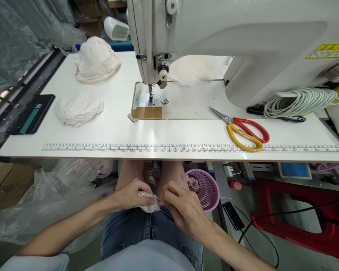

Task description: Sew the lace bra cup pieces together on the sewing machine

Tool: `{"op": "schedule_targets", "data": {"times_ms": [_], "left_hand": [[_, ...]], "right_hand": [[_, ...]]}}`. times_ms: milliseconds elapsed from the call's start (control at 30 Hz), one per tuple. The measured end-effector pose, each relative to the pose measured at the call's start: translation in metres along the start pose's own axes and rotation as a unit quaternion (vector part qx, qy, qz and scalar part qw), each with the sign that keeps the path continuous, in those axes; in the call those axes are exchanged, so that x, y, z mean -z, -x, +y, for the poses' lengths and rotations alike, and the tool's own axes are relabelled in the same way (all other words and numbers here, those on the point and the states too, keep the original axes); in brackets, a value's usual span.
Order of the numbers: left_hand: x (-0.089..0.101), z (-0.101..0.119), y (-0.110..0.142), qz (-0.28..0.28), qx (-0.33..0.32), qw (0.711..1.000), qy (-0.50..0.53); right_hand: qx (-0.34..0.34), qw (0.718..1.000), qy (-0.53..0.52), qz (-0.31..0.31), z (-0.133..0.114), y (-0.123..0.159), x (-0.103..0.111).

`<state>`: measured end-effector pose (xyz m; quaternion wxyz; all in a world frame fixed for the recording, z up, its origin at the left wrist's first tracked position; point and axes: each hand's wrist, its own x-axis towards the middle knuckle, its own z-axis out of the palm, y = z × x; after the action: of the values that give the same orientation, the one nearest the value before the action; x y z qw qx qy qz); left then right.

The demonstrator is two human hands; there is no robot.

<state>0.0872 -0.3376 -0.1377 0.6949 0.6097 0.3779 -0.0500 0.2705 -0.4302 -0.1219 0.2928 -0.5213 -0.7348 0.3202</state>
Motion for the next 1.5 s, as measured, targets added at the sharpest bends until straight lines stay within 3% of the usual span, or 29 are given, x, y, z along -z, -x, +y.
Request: {"op": "schedule_targets", "data": {"times_ms": [100,200,267,333,467,533,600,700,800,867,967,1033,1133,1267,1500], "left_hand": [[-0.001,0.006,0.0,-0.013,-0.017,1.0,-0.015],[0.001,0.01,0.001,-0.022,-0.018,0.999,-0.034],[0.002,0.011,0.001,-0.021,-0.011,0.999,-0.049],[0.002,0.01,0.0,-0.026,-0.01,0.998,-0.059],[-0.004,0.014,-0.004,-0.063,0.022,0.998,0.023],[-0.005,0.02,-0.002,-0.085,0.053,0.991,0.091],[-0.003,0.027,0.002,-0.087,0.06,0.987,0.12],[0.004,0.03,0.003,-0.032,0.044,0.992,0.113],[0.006,0.026,-0.002,-0.026,0.034,0.993,0.108],[0.004,0.022,-0.007,-0.021,0.024,0.994,0.1],[0.0,0.019,-0.012,-0.01,0.029,0.994,0.106],[-0.001,0.018,-0.011,-0.008,0.029,0.993,0.114],[-0.001,0.018,-0.008,0.003,0.026,0.993,0.117],[-0.002,0.017,-0.005,0.018,0.045,0.991,0.124],[-0.006,0.018,-0.004,0.009,0.016,0.994,0.104]], "right_hand": [[0.012,0.991,-0.132,0.014,-0.003,-0.005,-0.001],[0.017,0.979,-0.201,-0.019,-0.003,-0.009,-0.003],[0.025,0.988,-0.146,-0.032,-0.002,-0.009,-0.004],[0.054,0.998,-0.02,-0.028,0.0,-0.008,-0.007],[0.105,0.976,0.191,-0.028,0.014,0.001,-0.015],[0.059,0.965,0.25,-0.062,0.033,0.013,-0.015],[-0.047,0.949,0.296,-0.093,0.06,0.032,-0.009],[-0.14,0.931,0.33,-0.068,0.102,0.07,0.007],[-0.178,0.925,0.332,-0.055,0.123,0.093,0.017],[-0.186,0.925,0.328,-0.049,0.118,0.09,0.017],[-0.186,0.941,0.281,-0.035,0.088,0.059,0.013],[-0.174,0.979,0.104,-0.024,0.062,0.033,0.012],[-0.11,0.992,-0.056,0.002,0.032,0.008,0.012],[-0.047,0.996,-0.042,0.061,0.017,0.005,0.009],[0.002,0.999,0.011,0.044,0.008,0.001,0.001]]}}
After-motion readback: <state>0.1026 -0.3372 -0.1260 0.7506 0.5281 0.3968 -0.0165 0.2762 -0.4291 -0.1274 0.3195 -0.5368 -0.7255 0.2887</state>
